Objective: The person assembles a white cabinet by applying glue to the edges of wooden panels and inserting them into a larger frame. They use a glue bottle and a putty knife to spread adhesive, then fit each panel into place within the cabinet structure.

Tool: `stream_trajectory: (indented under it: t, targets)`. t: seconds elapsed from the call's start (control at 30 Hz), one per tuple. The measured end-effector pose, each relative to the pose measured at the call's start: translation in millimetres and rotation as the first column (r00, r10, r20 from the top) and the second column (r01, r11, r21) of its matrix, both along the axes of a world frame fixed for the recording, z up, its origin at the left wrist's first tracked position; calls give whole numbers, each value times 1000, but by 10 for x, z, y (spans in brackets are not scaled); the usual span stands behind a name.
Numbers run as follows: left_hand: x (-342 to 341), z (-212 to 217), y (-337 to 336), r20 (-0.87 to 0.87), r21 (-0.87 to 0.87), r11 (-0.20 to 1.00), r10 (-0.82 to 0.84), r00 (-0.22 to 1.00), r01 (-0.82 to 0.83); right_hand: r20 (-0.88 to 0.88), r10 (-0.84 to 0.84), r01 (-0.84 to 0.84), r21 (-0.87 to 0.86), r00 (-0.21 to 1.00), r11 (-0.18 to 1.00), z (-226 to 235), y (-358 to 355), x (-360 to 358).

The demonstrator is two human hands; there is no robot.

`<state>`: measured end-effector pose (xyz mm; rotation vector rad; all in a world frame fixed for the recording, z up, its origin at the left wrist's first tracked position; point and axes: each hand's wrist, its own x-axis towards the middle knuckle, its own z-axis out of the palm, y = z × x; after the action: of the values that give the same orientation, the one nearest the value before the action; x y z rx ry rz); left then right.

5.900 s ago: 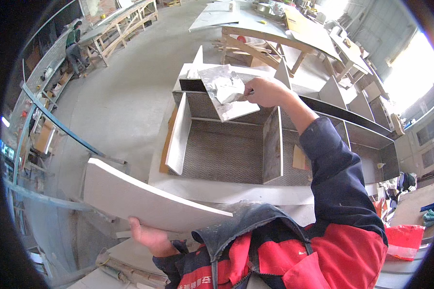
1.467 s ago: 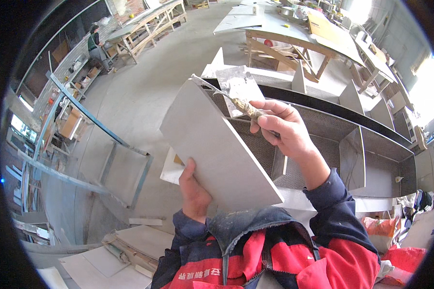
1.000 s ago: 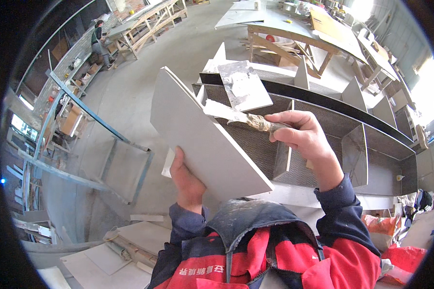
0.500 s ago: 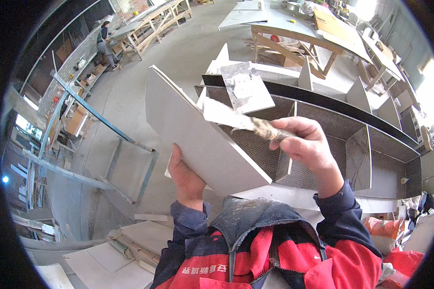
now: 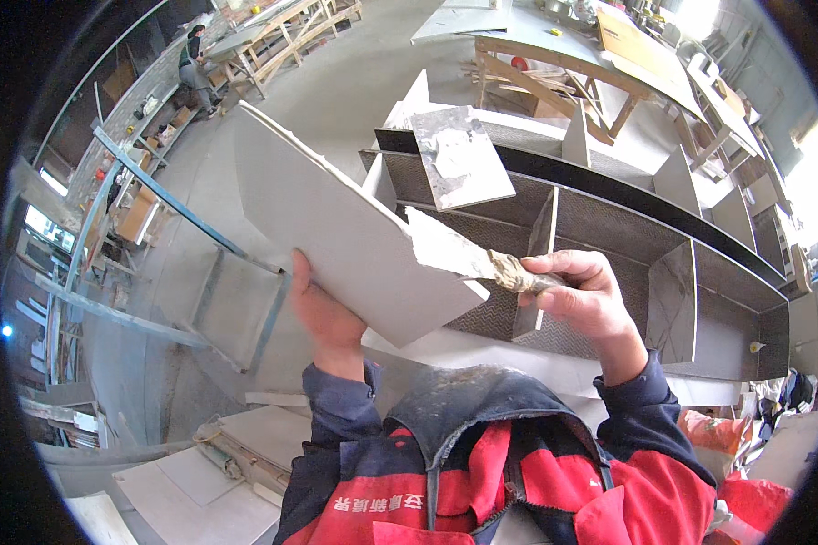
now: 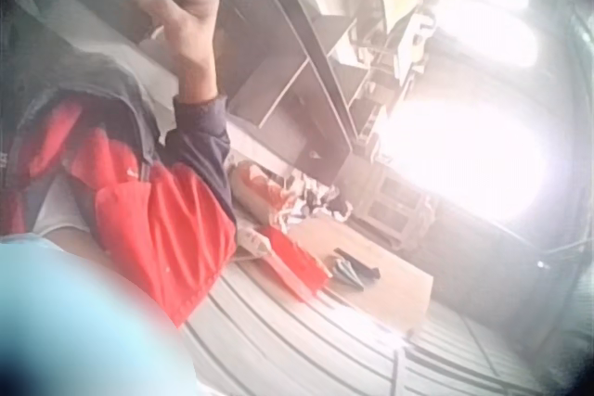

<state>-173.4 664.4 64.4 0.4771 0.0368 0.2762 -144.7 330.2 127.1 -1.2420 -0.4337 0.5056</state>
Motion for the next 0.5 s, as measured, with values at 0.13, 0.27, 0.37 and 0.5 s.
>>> stream_trajectory:
  t: [0.13, 0.27, 0.37, 0.5]
  targets:
    - [25, -7, 64, 65, -36, 999, -16, 998, 18, 24, -41, 41, -19, 999, 999, 0, -119, -6]
    - [50, -58, 158, 231, -161, 974, -118, 966, 157, 45, -72, 72, 6, 996, 997, 17, -202, -6]
    - [18, -107, 280, 226, -185, 973, -91, 970, 135, 27, -38, 40, -94, 999, 995, 40, -342, 98]
    - [-103, -124, 377, 338, -276, 928, -151, 929, 251, 519, -106, 376, -448, 848, 811, 66, -251, 511]
